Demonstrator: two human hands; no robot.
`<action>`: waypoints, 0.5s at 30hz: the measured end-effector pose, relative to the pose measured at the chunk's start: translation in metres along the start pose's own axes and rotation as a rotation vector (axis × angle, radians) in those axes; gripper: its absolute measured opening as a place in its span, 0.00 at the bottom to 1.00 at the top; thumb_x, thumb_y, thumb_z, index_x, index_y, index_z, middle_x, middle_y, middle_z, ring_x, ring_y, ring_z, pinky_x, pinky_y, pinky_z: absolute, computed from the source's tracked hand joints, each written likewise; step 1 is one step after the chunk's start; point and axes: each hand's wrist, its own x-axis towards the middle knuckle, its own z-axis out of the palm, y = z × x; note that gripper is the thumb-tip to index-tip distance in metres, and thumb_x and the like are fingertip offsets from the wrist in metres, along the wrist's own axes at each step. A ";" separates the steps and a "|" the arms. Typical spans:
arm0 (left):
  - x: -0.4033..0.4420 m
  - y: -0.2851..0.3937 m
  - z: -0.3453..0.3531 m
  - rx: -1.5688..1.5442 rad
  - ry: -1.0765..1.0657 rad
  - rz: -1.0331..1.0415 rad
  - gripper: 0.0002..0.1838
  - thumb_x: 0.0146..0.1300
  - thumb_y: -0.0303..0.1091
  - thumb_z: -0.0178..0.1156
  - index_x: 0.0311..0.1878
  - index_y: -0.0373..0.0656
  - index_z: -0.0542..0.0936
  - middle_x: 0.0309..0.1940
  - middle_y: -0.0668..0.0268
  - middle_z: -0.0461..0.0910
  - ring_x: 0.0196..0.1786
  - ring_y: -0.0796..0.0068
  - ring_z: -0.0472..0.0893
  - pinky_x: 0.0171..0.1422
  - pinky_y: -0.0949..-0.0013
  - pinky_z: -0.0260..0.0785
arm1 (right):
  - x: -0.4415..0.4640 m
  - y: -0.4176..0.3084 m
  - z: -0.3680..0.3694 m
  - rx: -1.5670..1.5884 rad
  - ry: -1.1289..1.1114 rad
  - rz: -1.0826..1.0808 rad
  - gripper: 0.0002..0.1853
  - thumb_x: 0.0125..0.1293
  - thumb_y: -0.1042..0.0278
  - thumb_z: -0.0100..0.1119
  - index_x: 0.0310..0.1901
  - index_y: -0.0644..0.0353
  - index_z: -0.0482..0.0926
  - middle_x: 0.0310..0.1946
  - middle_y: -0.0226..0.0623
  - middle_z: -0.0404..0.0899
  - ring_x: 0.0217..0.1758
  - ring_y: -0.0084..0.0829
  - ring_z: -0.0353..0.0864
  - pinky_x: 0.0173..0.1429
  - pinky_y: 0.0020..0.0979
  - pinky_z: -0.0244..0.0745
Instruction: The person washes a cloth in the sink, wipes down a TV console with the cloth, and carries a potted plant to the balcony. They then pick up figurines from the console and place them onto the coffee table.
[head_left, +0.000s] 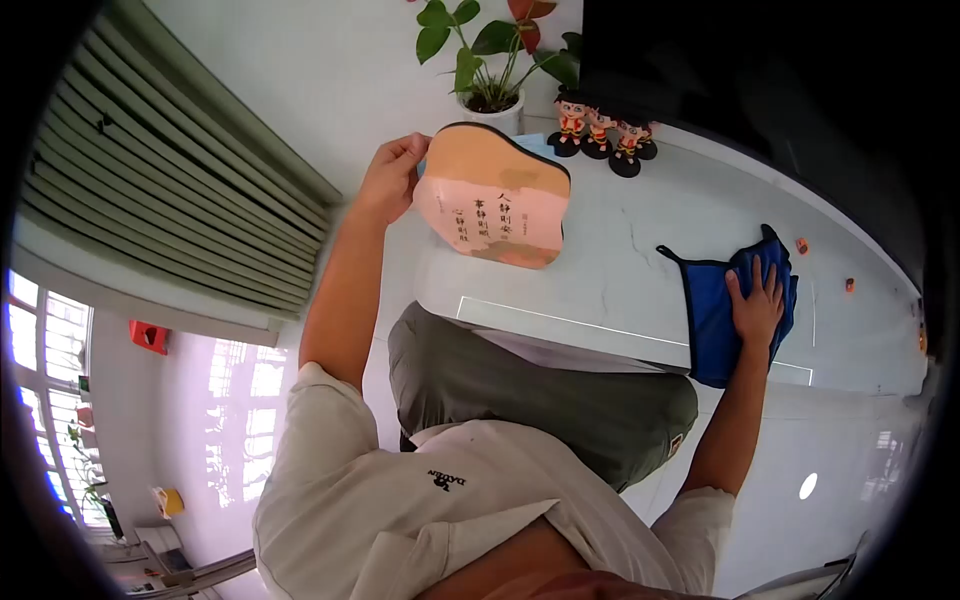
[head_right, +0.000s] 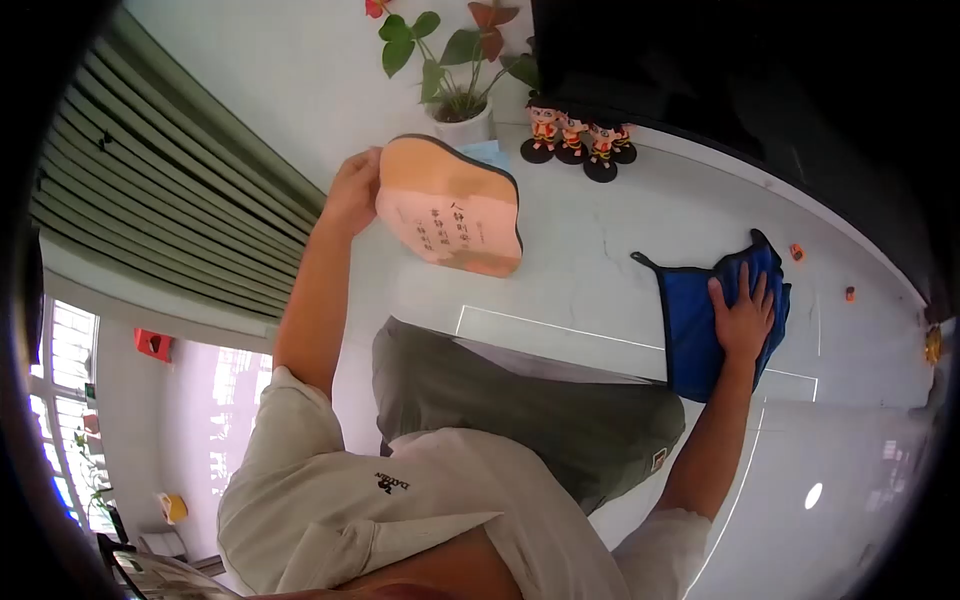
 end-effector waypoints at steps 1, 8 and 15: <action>0.007 -0.004 -0.003 0.061 -0.007 -0.031 0.17 0.69 0.38 0.61 0.52 0.32 0.78 0.43 0.63 0.82 0.40 0.77 0.80 0.44 0.71 0.76 | 0.000 0.000 -0.001 0.004 0.003 0.001 0.43 0.62 0.25 0.46 0.75 0.39 0.60 0.77 0.44 0.52 0.78 0.56 0.51 0.78 0.51 0.44; 0.051 -0.054 -0.045 0.607 -0.293 0.055 0.24 0.65 0.29 0.61 0.64 0.38 0.72 0.55 0.61 0.79 0.54 0.72 0.79 0.58 0.65 0.74 | -0.001 -0.004 -0.005 0.007 0.015 0.009 0.42 0.62 0.27 0.49 0.74 0.41 0.62 0.77 0.45 0.53 0.78 0.54 0.51 0.78 0.51 0.46; 0.060 -0.071 -0.034 0.643 -0.282 -0.057 0.28 0.63 0.34 0.65 0.65 0.44 0.69 0.53 0.64 0.77 0.58 0.72 0.74 0.62 0.65 0.68 | -0.003 -0.010 -0.012 -0.003 0.010 0.007 0.42 0.63 0.30 0.51 0.74 0.43 0.62 0.76 0.45 0.53 0.77 0.54 0.52 0.78 0.51 0.46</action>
